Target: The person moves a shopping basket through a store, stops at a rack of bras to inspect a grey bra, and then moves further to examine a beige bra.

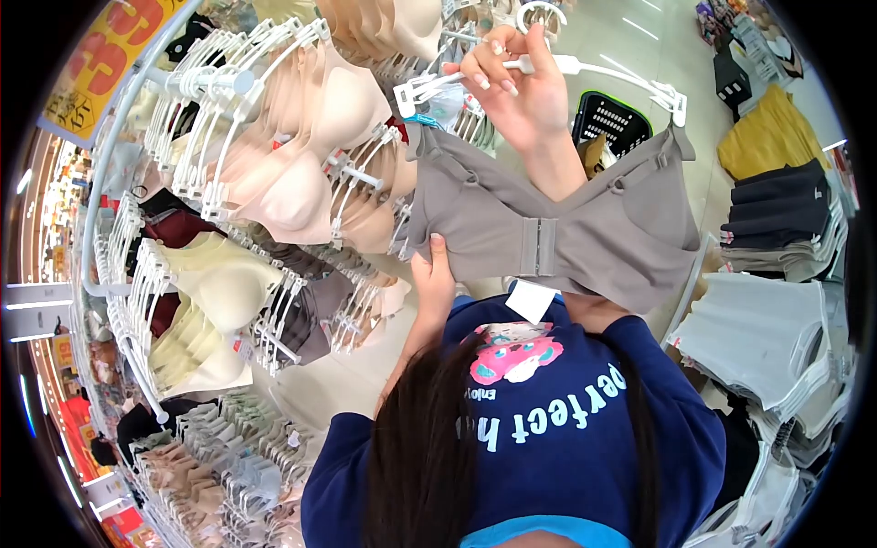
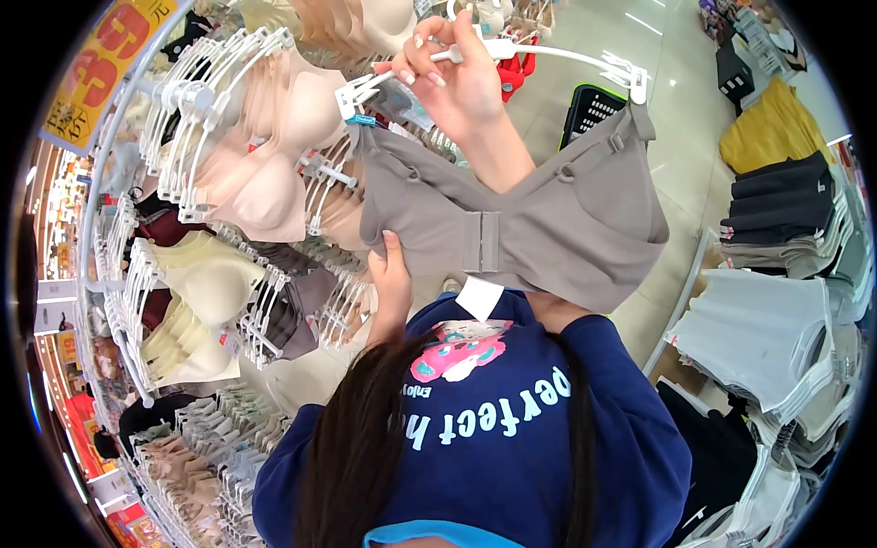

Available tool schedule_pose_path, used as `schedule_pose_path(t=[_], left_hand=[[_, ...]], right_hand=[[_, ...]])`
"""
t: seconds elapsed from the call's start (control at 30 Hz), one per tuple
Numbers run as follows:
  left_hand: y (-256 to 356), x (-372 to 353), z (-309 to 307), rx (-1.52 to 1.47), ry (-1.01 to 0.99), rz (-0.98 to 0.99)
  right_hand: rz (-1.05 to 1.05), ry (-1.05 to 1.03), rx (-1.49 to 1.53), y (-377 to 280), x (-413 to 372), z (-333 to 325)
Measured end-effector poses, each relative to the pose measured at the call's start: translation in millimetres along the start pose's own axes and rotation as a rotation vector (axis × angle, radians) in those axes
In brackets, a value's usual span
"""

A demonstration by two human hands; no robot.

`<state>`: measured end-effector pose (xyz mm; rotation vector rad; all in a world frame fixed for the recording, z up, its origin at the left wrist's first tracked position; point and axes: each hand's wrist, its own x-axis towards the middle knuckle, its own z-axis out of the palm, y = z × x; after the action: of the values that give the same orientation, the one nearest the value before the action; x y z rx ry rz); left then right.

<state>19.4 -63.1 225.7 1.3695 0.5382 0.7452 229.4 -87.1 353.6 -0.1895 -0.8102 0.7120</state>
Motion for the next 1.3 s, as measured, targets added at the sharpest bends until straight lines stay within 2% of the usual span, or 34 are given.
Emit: schedule_pose_path(t=[0.1,0.2,0.4,0.43,0.47,0.5,0.53,0.6,0.7,0.77,0.83,0.93,1.03,1.07,1.1,1.23,1.3], left_hand=[[8,0,5,-0.002,-0.012,0.005],[6,1,0,0.018,-0.152,-0.09],[0,0,19,0.067,-0.223,-0.028],[0,1,21,0.058,-0.238,-0.033],[9,0,25,0.356,-0.304,0.089],[31,-4,34,0.655,-0.363,0.211],[42,-6,36,0.822,-0.41,0.315],[49,-8,30,0.965,-0.559,0.256],[34,-12,-3,1.142,-0.832,-0.026],[23,-18,-23,1.196,-0.955,-0.246],[17,-24,-37,1.123,-0.865,-0.388],[18,-32,-35,0.738,-0.44,-0.298],[44,-29,-23,0.506,-0.373,-0.323],[48,-28,-21,0.477,-0.362,-0.328],[50,-26,-19,0.448,-0.351,-0.333],[34,-26,-35,0.45,-0.41,-0.38],[34,-28,-36,0.373,-0.345,-0.427]], right_hand=[[-0.017,0.069,-0.014,-2,-1,1],[-0.036,-0.009,-0.109,-6,-3,1],[-0.012,0.302,-0.743,12,-6,-1],[-0.041,0.327,-0.949,24,-8,-14],[-0.069,0.351,-1.154,33,-9,-25],[0.162,0.353,-1.19,24,-10,-5],[0.241,0.267,-1.418,30,-9,-19],[0.424,0.216,-1.681,26,-11,-10],[0.414,0.097,-1.908,26,-16,-20],[0.361,-0.029,-1.908,17,-16,-22],[0.375,-0.11,-1.862,6,-14,-16],[0.405,-0.074,-1.716,-5,-10,-16],[0.381,0.0,-1.624,-10,-5,-10],[0.368,0.019,-1.571,-11,-4,-7],[0.261,-0.016,-1.542,-10,-3,-5],[0.184,-0.015,-1.502,-7,1,7],[0.169,-0.025,-1.524,-4,3,13]])
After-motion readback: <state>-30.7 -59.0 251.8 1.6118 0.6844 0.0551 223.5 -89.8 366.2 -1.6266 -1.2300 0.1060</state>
